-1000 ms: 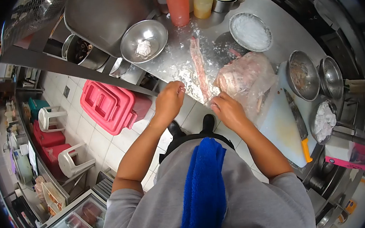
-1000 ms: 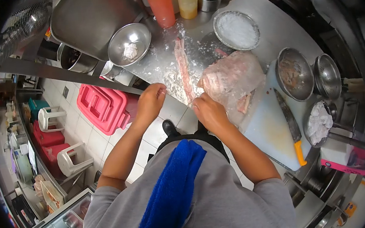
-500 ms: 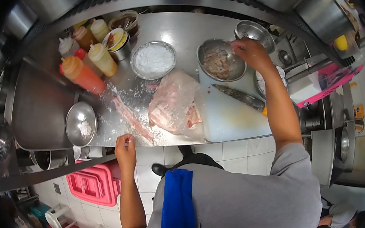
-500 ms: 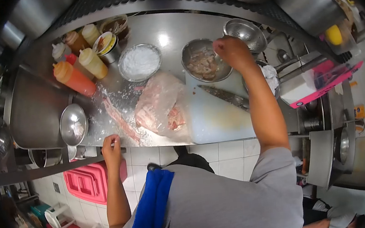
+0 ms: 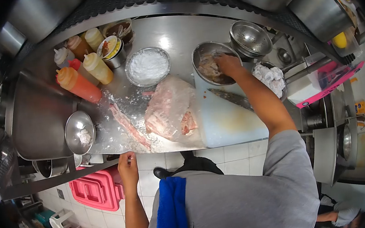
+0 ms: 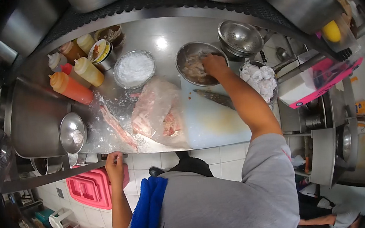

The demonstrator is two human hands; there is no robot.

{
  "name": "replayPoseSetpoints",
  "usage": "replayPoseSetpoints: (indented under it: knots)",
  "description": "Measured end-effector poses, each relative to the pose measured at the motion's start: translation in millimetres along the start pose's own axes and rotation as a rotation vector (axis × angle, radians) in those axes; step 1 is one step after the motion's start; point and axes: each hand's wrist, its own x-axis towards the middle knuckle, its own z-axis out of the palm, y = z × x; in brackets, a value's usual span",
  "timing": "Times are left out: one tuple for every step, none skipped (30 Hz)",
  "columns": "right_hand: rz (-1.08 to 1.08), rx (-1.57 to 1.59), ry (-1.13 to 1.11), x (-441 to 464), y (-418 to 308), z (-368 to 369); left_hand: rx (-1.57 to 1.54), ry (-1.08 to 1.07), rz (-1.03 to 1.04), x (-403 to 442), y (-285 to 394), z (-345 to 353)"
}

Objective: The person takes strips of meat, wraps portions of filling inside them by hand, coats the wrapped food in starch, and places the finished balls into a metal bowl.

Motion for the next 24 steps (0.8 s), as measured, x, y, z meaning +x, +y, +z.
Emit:
replayPoseSetpoints:
  knots:
    - [-0.007,0.001,0.003,-1.2,-2.3,-3.6,0.002,0.007,-0.002,-1.5,-0.8,1.0]
    - [0.010,0.022,-0.009,-2.8,-2.6,-8.7,-0.011,0.006,0.001,-3.1,-2.2,2.2]
    - [0.026,0.043,-0.021,-4.6,-4.0,-14.3,-0.024,0.005,0.004,-4.7,-3.5,3.0]
    - [0.017,0.041,-0.018,-5.5,-4.1,-17.2,-0.023,0.013,0.002,-6.1,-4.1,3.2]
    - [-0.001,0.065,-0.029,-7.2,-2.3,-19.4,-0.023,0.021,-0.003,-7.1,-5.8,2.7]
    - [-0.018,0.089,-0.042,-9.1,0.6,-20.5,-0.029,0.017,-0.007,-7.8,-7.7,2.2]
    - [-0.027,0.087,-0.040,-9.8,4.6,-18.2,-0.035,0.012,-0.011,-8.3,-9.5,1.6]
    - [-0.007,0.094,0.001,-9.7,8.2,-15.8,-0.035,0.022,-0.016,-8.7,-10.8,1.1]
    - [0.009,0.101,0.041,-9.1,11.4,-14.3,-0.034,0.024,-0.009,-9.6,-11.8,0.6]
    - [-0.010,0.101,0.042,-10.5,13.9,-20.2,-0.031,0.029,-0.005,-11.8,-13.2,-0.7]
    - [0.040,0.158,0.073,-8.9,16.5,-28.5,-0.025,0.050,-0.020,-14.2,-14.6,-2.0]
    - [0.086,0.219,0.105,-5.2,9.3,-41.7,-0.033,0.043,-0.025,-15.0,-15.8,-2.8]
    - [0.056,0.221,0.109,-3.5,-4.3,-57.3,-0.042,0.036,-0.029,-15.6,-17.3,-3.2]
    - [-0.057,0.342,0.191,-4.9,-16.8,-72.2,-0.047,0.045,0.000,-16.4,-19.9,-3.2]
    - [-0.163,0.465,0.269,-5.9,-29.4,-85.1,-0.041,0.060,-0.013,-17.6,-21.0,-3.3]
    - [-0.304,0.527,0.302,-1.9,-47.8,-95.4,-0.054,0.050,-0.021,-17.4,-21.3,-2.9]
    - [-0.381,0.562,0.244,8.7,-68.4,-97.8,-0.067,0.039,-0.026,-16.6,-20.3,-2.6]
    - [-0.458,0.595,0.186,19.6,-89.8,-99.2,-0.076,0.047,-0.028,-15.8,-18.0,-2.1]
    - [-0.568,0.626,0.145,25.9,-111.6,-100.2,-0.072,0.057,-0.032,-15.2,-18.3,-1.8]
    - [-0.676,0.656,0.104,31.6,-131.0,-100.1,-0.077,0.062,-0.022,-14.7,-20.0,-0.8]
    - [-0.685,0.657,0.106,44.3,-147.8,-90.0,-0.084,0.068,-0.010,-13.3,-20.1,0.3]
    - [-0.674,0.510,0.112,61.3,-163.8,-71.8,-0.101,0.074,-0.018,-12.1,-14.0,-1.2]
    - [-0.660,0.364,0.116,72.7,-174.8,-60.0,-0.099,0.080,-0.021,-12.9,-10.7,-2.2]
    - [-0.666,0.367,0.116,76.4,-182.0,-57.6,-0.096,0.080,-0.027,-14.0,-8.6,-4.0]
